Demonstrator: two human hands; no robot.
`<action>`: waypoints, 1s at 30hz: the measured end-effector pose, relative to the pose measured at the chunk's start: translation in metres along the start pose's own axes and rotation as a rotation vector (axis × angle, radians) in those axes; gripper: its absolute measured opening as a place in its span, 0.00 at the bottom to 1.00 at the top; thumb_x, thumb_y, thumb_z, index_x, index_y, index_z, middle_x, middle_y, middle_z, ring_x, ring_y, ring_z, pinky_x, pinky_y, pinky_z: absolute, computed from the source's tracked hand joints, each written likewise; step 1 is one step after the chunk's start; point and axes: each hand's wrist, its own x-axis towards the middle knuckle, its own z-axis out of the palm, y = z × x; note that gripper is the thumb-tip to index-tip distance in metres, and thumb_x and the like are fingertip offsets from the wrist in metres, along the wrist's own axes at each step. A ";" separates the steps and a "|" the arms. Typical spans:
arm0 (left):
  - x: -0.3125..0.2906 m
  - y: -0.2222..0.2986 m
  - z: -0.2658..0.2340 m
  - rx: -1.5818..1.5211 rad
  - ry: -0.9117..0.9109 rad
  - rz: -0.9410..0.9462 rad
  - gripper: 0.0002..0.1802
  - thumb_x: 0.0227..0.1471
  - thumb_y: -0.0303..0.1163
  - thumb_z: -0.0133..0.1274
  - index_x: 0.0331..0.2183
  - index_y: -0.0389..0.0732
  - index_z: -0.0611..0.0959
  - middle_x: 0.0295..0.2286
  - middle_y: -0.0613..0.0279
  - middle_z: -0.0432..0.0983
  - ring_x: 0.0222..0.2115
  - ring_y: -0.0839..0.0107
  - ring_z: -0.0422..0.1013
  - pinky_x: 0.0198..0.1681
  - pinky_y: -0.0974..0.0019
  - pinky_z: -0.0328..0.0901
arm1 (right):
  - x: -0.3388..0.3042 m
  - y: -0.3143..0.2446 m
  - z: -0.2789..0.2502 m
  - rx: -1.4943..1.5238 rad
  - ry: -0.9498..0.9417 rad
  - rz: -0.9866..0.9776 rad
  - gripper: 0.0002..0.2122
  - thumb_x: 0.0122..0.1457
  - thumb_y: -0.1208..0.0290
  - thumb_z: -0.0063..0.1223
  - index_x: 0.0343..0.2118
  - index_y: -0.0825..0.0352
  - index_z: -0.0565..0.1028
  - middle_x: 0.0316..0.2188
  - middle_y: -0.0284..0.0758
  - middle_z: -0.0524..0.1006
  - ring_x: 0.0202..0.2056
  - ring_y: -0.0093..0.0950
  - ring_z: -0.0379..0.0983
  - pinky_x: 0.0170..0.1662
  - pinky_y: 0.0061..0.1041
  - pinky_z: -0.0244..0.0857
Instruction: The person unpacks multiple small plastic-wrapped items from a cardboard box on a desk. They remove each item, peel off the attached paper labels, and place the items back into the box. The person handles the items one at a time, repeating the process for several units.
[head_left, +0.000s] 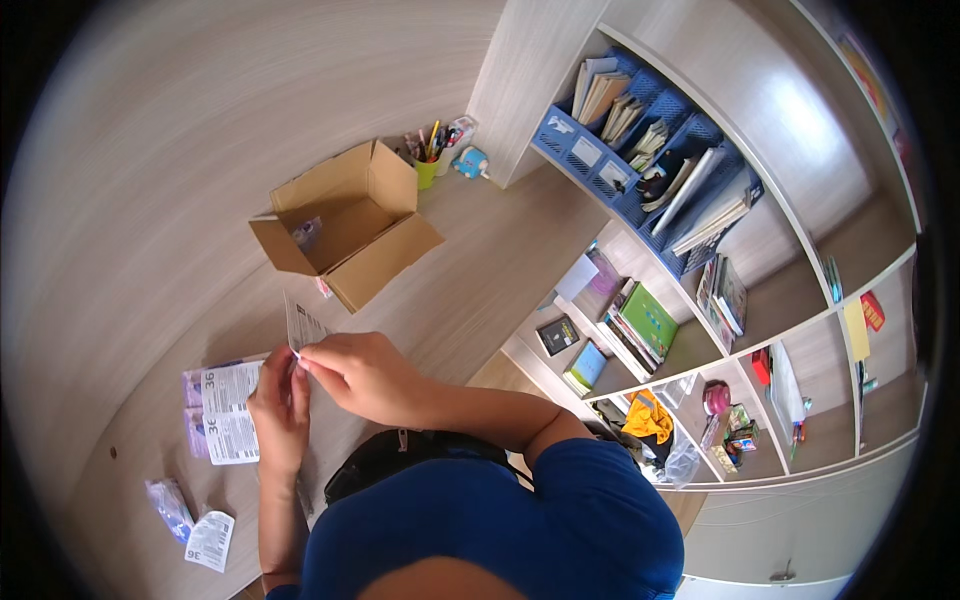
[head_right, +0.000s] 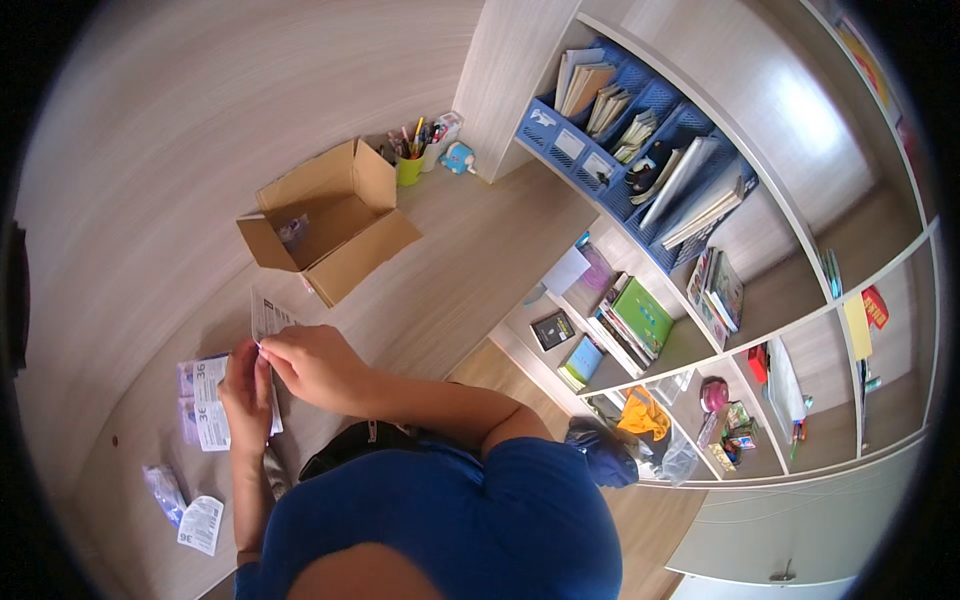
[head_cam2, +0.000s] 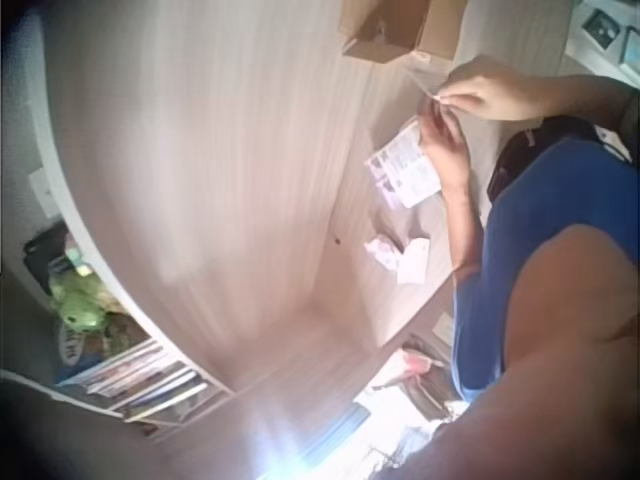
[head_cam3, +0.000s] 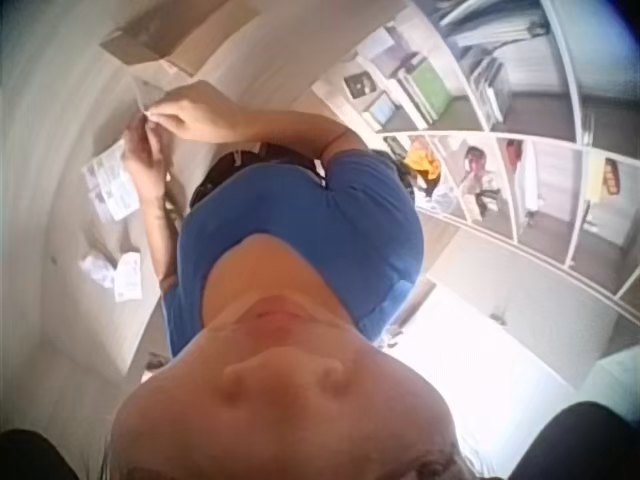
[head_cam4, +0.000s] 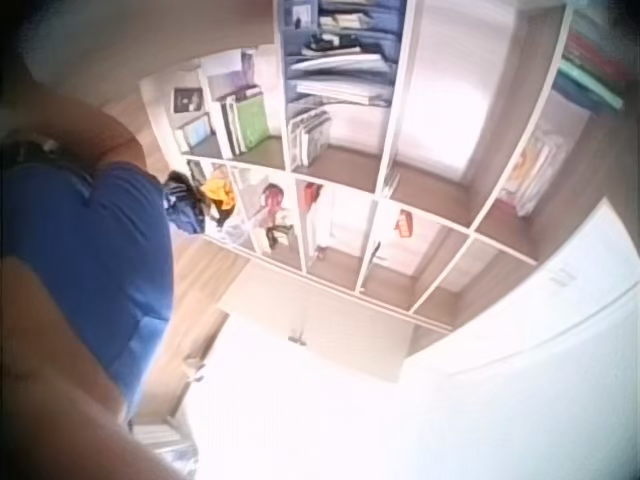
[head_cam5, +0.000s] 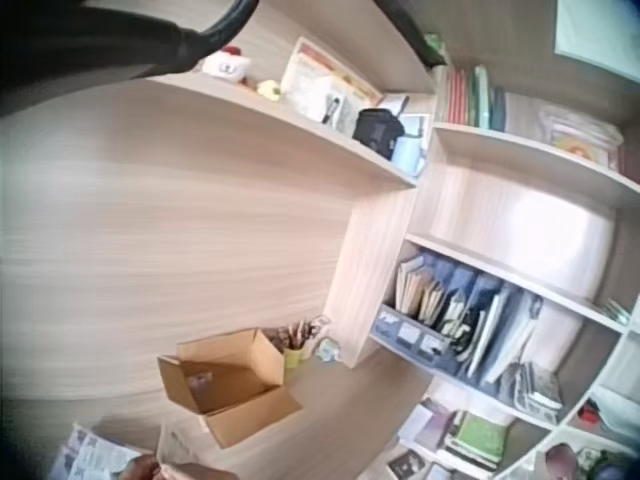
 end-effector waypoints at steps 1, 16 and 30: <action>0.002 0.000 -0.004 0.039 -0.002 0.022 0.15 0.55 0.28 0.47 0.43 0.31 0.72 0.32 0.49 0.76 0.33 0.68 0.73 0.36 0.70 0.67 | 0.002 0.000 0.005 -0.001 0.016 -0.005 0.07 0.51 0.78 0.51 0.33 0.69 0.74 0.24 0.40 0.75 0.25 0.39 0.72 0.27 0.32 0.66; -0.016 -0.019 0.012 0.063 0.043 -0.001 0.13 0.55 0.28 0.45 0.40 0.29 0.74 0.26 0.51 0.75 0.26 0.68 0.71 0.31 0.66 0.66 | -0.014 0.003 0.004 0.114 0.017 0.013 0.03 0.51 0.76 0.49 0.28 0.70 0.72 0.23 0.42 0.74 0.27 0.42 0.71 0.29 0.36 0.65; -0.021 -0.031 0.015 0.175 0.068 0.003 0.13 0.55 0.28 0.44 0.41 0.31 0.74 0.24 0.55 0.74 0.24 0.72 0.68 0.28 0.69 0.65 | -0.018 0.011 0.011 0.083 -0.022 -0.025 0.03 0.53 0.76 0.49 0.26 0.69 0.69 0.20 0.40 0.71 0.24 0.40 0.69 0.26 0.34 0.62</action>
